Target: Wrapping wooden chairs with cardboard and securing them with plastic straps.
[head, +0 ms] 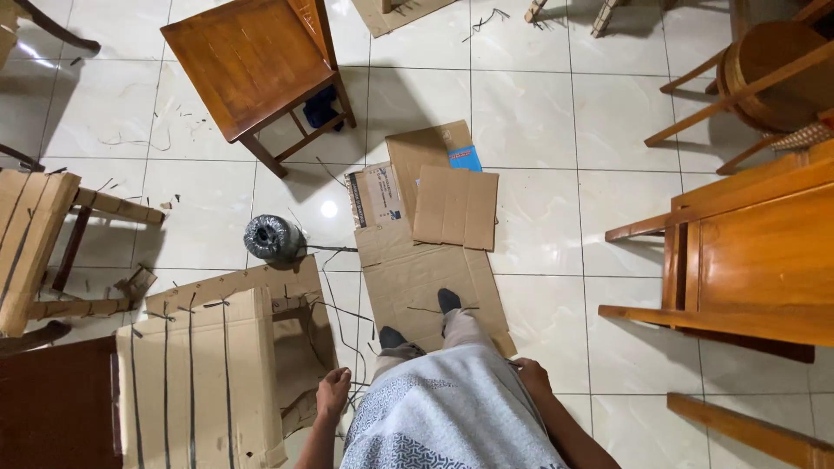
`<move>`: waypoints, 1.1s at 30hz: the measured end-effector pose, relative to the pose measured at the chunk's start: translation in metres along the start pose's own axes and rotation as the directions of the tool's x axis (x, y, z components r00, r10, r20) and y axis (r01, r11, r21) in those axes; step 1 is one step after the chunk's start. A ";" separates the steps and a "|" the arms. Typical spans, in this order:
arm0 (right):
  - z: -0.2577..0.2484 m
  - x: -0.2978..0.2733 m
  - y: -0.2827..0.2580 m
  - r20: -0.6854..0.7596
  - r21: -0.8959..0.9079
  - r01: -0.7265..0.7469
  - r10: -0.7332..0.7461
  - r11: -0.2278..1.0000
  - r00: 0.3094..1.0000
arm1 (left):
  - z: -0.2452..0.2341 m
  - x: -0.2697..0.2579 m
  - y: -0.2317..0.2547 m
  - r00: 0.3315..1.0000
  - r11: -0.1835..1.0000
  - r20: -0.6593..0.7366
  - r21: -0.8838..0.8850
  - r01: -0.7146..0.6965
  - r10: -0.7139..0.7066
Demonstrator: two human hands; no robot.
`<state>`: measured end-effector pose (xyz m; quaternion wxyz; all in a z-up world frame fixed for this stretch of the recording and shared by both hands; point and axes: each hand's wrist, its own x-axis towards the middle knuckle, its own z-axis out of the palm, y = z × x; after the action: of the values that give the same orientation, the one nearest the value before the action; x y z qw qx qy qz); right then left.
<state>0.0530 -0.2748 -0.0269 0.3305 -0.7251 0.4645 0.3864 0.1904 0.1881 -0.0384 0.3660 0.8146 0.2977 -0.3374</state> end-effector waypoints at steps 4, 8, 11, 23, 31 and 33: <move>-0.038 0.004 -0.023 -0.024 0.002 0.083 -0.083 0.997 0.996 | 0.030 -0.014 0.015 0.998 0.998 0.041 -0.047 0.051 -0.050; -0.061 0.022 -0.035 -0.082 -0.102 0.148 -0.157 0.984 0.984 | 0.068 -0.002 0.015 0.997 0.998 0.074 -0.070 -0.007 0.012; -0.079 0.022 -0.045 -0.077 -0.062 0.142 -0.147 0.988 0.986 | 0.078 -0.009 0.037 0.996 0.997 0.089 -0.083 0.002 0.006; -0.128 0.037 -0.079 0.033 -0.132 0.153 -0.150 0.979 0.988 | 0.081 -0.044 0.077 0.993 0.931 -0.045 -0.355 0.084 -0.107; -0.161 0.076 -0.110 0.021 -0.274 0.221 -0.224 0.936 0.974 | 0.128 -0.073 0.054 0.970 0.863 -0.026 -0.462 0.203 -0.242; -0.166 0.084 -0.117 0.036 -0.336 0.240 -0.242 0.911 0.970 | 0.141 -0.081 0.053 0.961 0.877 -0.016 -0.413 0.246 -0.277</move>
<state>0.2266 -0.4081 -0.0057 0.2447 -0.8240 0.2995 0.4142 0.1339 0.0272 -0.0269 0.4672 0.6846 0.4822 -0.2836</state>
